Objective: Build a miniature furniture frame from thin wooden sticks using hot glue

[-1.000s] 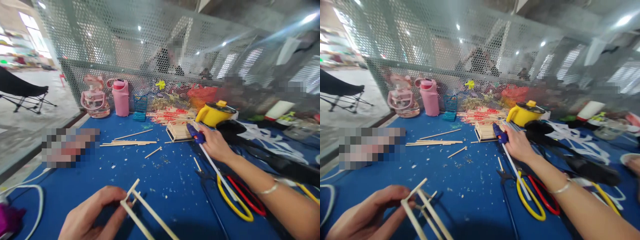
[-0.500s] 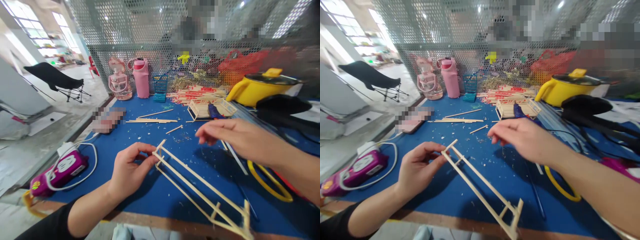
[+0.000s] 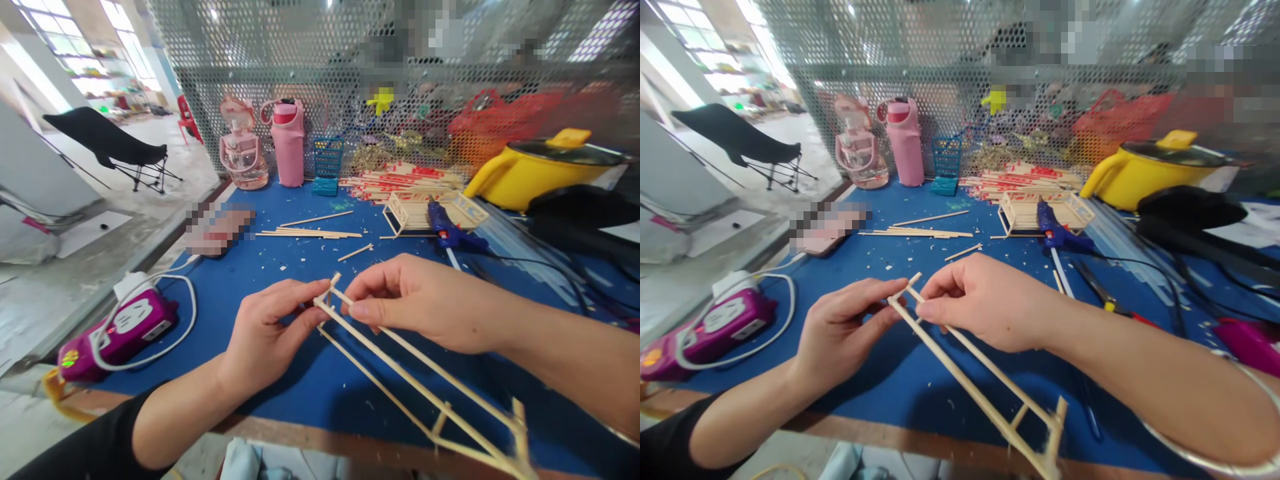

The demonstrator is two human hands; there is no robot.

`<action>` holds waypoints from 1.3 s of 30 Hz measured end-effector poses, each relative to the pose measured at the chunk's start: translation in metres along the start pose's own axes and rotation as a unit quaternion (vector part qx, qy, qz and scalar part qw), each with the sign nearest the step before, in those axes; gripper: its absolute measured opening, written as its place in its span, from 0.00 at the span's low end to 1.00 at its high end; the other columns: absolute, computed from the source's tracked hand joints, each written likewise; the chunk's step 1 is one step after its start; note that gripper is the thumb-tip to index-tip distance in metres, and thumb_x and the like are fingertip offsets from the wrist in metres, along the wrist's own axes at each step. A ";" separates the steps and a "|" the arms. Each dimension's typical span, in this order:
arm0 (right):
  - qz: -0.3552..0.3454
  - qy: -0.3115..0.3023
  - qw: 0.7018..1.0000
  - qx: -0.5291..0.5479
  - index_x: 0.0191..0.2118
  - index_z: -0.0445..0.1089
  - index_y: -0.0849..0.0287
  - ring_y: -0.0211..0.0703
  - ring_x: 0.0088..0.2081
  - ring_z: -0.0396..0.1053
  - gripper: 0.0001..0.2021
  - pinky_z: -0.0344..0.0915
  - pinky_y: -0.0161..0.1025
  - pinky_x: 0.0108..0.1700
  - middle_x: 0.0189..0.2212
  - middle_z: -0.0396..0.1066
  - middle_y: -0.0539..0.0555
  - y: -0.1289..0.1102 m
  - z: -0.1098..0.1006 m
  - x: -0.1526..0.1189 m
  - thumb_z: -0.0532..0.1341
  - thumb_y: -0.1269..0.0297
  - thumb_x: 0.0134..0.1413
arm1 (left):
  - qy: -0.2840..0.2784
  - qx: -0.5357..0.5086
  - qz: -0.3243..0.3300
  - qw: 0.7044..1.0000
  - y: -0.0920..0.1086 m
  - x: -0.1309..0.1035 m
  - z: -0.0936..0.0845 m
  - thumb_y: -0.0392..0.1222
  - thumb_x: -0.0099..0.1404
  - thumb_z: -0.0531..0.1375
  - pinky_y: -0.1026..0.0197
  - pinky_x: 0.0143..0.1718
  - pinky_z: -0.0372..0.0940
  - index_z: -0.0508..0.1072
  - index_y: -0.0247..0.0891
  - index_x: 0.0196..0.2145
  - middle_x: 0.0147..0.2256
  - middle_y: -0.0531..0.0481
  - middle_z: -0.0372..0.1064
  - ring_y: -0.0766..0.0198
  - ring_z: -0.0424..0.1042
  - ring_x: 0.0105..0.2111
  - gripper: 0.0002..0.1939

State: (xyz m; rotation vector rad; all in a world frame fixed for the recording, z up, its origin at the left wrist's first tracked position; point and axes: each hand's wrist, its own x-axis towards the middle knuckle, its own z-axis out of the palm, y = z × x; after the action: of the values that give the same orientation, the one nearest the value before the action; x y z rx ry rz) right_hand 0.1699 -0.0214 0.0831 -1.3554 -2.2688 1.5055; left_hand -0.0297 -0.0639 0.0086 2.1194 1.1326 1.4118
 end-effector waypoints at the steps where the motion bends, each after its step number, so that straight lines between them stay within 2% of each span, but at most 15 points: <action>1: 0.003 0.002 1.000 0.000 0.34 0.75 0.58 0.36 0.25 0.61 0.15 0.58 0.34 0.29 0.25 0.69 0.49 -0.001 0.000 0.000 0.59 0.51 0.51 | -0.002 -0.001 -0.001 1.000 0.000 0.000 0.000 0.33 0.60 0.62 0.68 0.31 0.68 0.76 0.40 0.44 0.33 0.49 0.77 0.68 0.73 0.30 0.14; 5: 0.004 0.008 1.000 -0.006 0.33 0.75 0.58 0.36 0.24 0.61 0.16 0.58 0.34 0.28 0.24 0.69 0.50 -0.001 0.001 0.001 0.58 0.51 0.52 | 0.003 0.003 -0.013 1.000 0.001 -0.002 0.001 0.34 0.60 0.62 0.67 0.31 0.69 0.76 0.40 0.44 0.34 0.49 0.77 0.67 0.74 0.30 0.13; 11: 0.030 0.004 1.000 -0.008 0.32 0.76 0.58 0.34 0.22 0.59 0.16 0.55 0.33 0.25 0.22 0.69 0.49 -0.001 0.000 0.000 0.59 0.51 0.51 | 0.038 -0.028 -0.088 0.995 0.000 -0.006 0.005 0.39 0.57 0.65 0.68 0.27 0.71 0.74 0.40 0.47 0.32 0.51 0.77 0.68 0.75 0.25 0.18; 17: 0.027 -0.003 0.999 -0.025 0.30 0.76 0.58 0.33 0.20 0.57 0.15 0.53 0.33 0.23 0.21 0.69 0.48 -0.001 -0.002 -0.003 0.58 0.53 0.51 | 0.036 0.015 -0.048 0.998 0.002 -0.003 0.003 0.38 0.56 0.66 0.68 0.30 0.72 0.78 0.40 0.39 0.33 0.51 0.79 0.67 0.76 0.28 0.11; 25: 0.039 -0.001 0.999 -0.001 0.30 0.75 0.57 0.33 0.20 0.57 0.13 0.53 0.33 0.23 0.21 0.68 0.47 -0.005 -0.002 0.000 0.60 0.53 0.50 | 0.027 0.015 -0.038 0.999 0.003 -0.002 0.002 0.38 0.57 0.66 0.66 0.32 0.71 0.78 0.40 0.38 0.34 0.50 0.79 0.65 0.76 0.29 0.09; 32: 0.053 0.006 0.998 0.018 0.29 0.75 0.57 0.32 0.20 0.58 0.12 0.53 0.31 0.22 0.20 0.68 0.47 -0.006 -0.001 -0.002 0.61 0.55 0.49 | 0.012 0.012 -0.010 1.000 0.003 0.000 0.000 0.36 0.58 0.65 0.70 0.32 0.68 0.77 0.40 0.38 0.33 0.52 0.78 0.70 0.74 0.29 0.09; 36: 0.052 0.005 0.998 0.029 0.32 0.76 0.57 0.32 0.20 0.58 0.13 0.54 0.32 0.22 0.21 0.69 0.48 -0.004 0.001 -0.002 0.60 0.54 0.51 | 0.015 0.003 -0.033 0.999 0.004 -0.002 0.001 0.36 0.57 0.65 0.72 0.31 0.68 0.77 0.39 0.38 0.33 0.53 0.78 0.72 0.74 0.28 0.09; 39: 0.027 0.003 0.999 0.017 0.33 0.77 0.56 0.33 0.21 0.60 0.14 0.54 0.33 0.23 0.22 0.71 0.49 -0.002 0.003 0.000 0.59 0.52 0.53 | 0.018 -0.008 -0.057 0.998 0.003 -0.004 0.002 0.38 0.57 0.66 0.72 0.30 0.69 0.77 0.40 0.38 0.33 0.53 0.78 0.71 0.74 0.28 0.09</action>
State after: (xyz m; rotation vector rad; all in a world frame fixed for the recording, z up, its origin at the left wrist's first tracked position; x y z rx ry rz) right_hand 0.1670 -0.0231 0.0831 -1.4198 -2.2100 1.5468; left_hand -0.0277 -0.0686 0.0069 1.9920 1.2304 1.4087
